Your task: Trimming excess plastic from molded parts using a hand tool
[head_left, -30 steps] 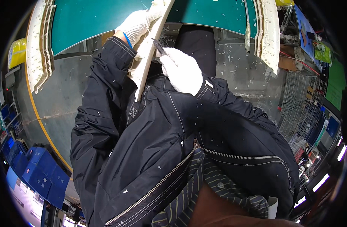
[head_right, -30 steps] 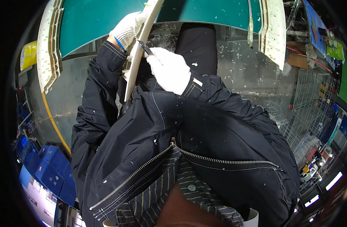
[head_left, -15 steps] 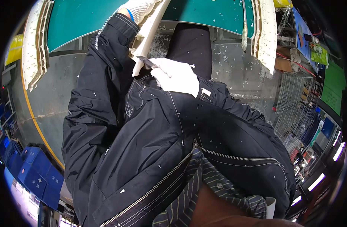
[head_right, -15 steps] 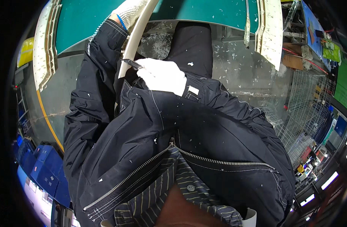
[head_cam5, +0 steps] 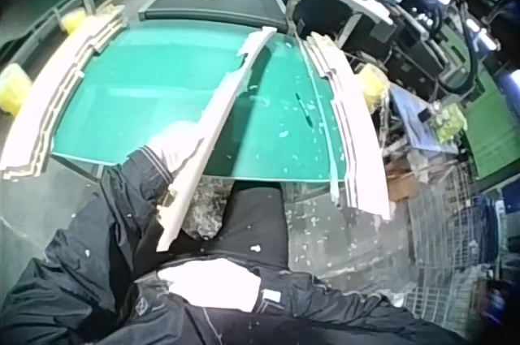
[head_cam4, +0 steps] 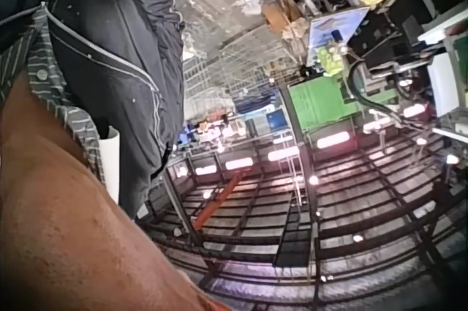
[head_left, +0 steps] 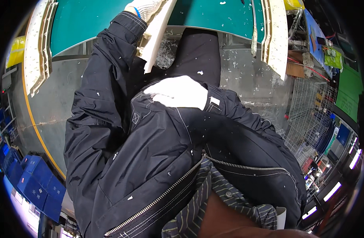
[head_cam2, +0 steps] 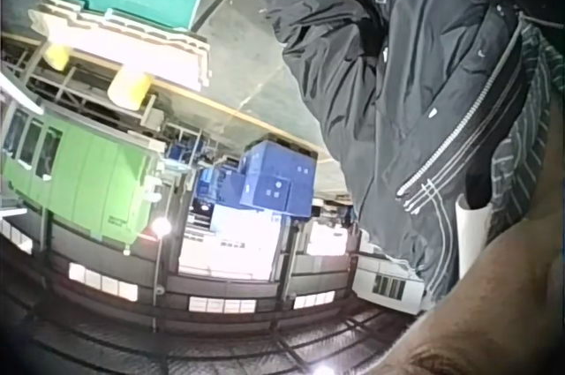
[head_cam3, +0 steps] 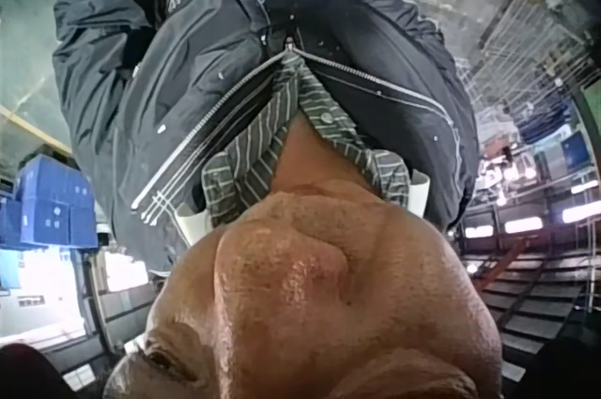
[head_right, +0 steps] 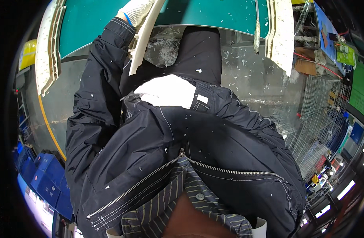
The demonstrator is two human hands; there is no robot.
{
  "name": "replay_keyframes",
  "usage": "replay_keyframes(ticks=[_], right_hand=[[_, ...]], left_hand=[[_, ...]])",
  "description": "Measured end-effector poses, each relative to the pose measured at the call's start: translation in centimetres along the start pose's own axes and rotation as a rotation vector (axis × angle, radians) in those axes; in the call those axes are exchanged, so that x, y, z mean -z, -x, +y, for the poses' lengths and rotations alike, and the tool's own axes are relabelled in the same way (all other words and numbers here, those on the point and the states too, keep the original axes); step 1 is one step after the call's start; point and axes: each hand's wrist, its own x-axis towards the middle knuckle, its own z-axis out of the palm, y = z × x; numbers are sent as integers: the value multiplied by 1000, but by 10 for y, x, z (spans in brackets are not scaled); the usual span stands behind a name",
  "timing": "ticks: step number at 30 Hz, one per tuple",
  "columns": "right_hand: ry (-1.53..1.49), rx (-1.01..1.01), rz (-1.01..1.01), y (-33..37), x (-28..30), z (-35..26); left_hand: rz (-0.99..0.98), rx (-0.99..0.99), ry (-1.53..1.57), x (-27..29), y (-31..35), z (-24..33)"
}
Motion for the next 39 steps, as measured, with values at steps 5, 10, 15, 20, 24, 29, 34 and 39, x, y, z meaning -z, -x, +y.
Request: replay_keyframes(ticks=[5, 10, 15, 20, 24, 29, 34, 39], right_hand=[[-421, -398, 366, 1, 12, -14], [-519, 33, 116, -10, 14, -1], [-126, -29, 220, -1, 11, -4], [-355, -402, 495, -22, 17, -24], [-104, -505, 449, -14, 18, 8], [-772, -454, 453, -9, 13, 19], [-1162, -529, 502, -10, 17, 9], [-614, -495, 534, 6, 14, -2]], left_hand=[[-77, 102, 41, 0, -3, 7], [-98, 169, 141, 5, 3, 9], [-89, 137, 7, 1, -5, -4], [-57, 43, -334, 4, 10, -19], [-38, 119, -229, 74, -11, 50], [-234, 638, 1751, 104, -20, 13], [8, 194, 1409, 48, -10, 51], [-23, 163, 1310, 42, -12, 89]])
